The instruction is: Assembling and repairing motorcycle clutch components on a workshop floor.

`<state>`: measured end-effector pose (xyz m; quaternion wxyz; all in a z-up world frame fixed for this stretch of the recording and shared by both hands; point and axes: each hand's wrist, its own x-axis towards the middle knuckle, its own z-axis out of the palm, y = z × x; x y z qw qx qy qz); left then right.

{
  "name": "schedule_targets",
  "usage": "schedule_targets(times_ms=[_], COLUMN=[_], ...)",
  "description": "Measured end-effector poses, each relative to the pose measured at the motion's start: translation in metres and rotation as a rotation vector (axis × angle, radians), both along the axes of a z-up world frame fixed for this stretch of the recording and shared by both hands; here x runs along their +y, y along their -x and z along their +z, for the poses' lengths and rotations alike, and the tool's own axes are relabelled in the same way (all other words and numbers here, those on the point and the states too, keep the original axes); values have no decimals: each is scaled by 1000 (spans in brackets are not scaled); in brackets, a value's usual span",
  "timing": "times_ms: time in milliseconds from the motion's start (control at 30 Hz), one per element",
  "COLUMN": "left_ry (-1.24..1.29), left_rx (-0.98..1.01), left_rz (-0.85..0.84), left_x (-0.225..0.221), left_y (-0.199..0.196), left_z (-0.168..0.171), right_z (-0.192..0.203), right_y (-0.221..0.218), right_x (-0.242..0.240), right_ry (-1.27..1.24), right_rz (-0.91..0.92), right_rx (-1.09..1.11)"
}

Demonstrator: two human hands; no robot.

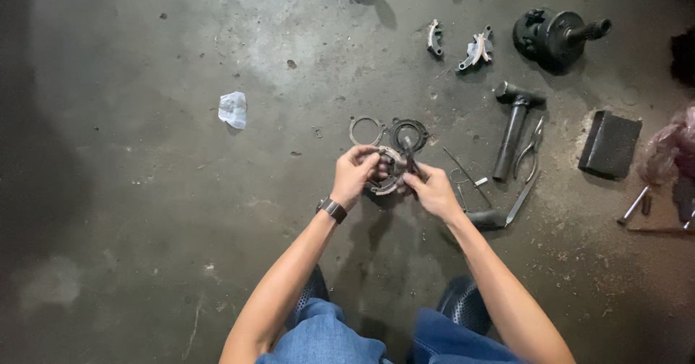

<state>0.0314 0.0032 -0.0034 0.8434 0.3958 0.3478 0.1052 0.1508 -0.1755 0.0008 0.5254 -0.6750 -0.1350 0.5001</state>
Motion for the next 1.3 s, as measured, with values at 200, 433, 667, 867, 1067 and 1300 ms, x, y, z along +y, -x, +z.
schedule_targets(times_ms=[200, 433, 667, 867, 1067, 1300], left_ry=[-8, -691, -892, -656, -828, -1474], left_rx=[-15, 54, 136, 246, 211, -46], left_rz=[-183, -107, 9, 107, 21, -362], left_x=[-29, -42, -35, -47, -32, -24], left_y=[11, 19, 43, 72, 55, 41], left_z=[-24, 26, 26, -33, -14, -14], right_z=[30, 2, -12, -40, -21, 34], right_y=[-1, -2, -5, -7, -2, 3], right_x=[8, -1, 3, -4, -40, -56], right_ry=[-111, -95, -34, -49, 254, 240], right_rz=[-128, -115, -104, 69, 111, 141], right_rx=[-119, -103, -263, -510, -436, -1067])
